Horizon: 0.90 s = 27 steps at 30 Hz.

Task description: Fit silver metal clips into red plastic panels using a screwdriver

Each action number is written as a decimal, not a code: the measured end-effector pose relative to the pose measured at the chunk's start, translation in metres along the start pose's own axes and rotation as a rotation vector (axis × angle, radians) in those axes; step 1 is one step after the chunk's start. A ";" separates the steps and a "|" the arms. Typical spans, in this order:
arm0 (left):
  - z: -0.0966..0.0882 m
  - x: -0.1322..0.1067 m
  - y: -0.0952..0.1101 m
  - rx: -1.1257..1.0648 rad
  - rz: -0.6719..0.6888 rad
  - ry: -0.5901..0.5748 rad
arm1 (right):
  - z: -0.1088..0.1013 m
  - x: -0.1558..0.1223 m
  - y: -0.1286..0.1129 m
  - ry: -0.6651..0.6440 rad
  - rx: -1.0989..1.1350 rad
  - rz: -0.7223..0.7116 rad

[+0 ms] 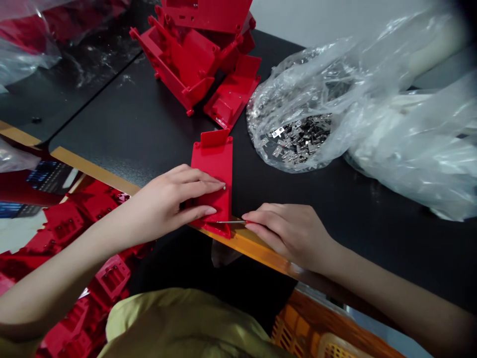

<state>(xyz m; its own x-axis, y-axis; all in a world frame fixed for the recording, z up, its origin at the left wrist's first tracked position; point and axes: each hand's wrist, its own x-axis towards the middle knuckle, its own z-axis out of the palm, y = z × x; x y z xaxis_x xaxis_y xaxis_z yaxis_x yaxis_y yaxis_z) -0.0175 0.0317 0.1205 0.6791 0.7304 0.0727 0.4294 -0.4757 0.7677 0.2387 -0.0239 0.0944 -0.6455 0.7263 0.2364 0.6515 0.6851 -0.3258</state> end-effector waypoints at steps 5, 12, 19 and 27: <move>-0.009 0.004 0.000 0.228 0.077 -0.117 | 0.006 -0.002 -0.001 0.062 -0.153 -0.059; -0.016 0.009 0.001 0.351 0.081 -0.198 | 0.010 -0.003 -0.003 0.093 -0.215 -0.120; -0.016 0.008 0.003 0.339 0.002 -0.208 | 0.011 -0.002 -0.003 0.095 -0.226 -0.134; -0.015 0.009 0.002 0.347 -0.001 -0.209 | 0.009 -0.002 -0.004 0.089 -0.201 -0.138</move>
<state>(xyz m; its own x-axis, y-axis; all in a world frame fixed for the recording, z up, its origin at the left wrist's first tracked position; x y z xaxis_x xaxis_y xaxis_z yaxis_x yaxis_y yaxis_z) -0.0194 0.0446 0.1327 0.7700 0.6322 -0.0862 0.5808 -0.6386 0.5049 0.2335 -0.0284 0.0868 -0.7022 0.6209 0.3483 0.6314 0.7692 -0.0982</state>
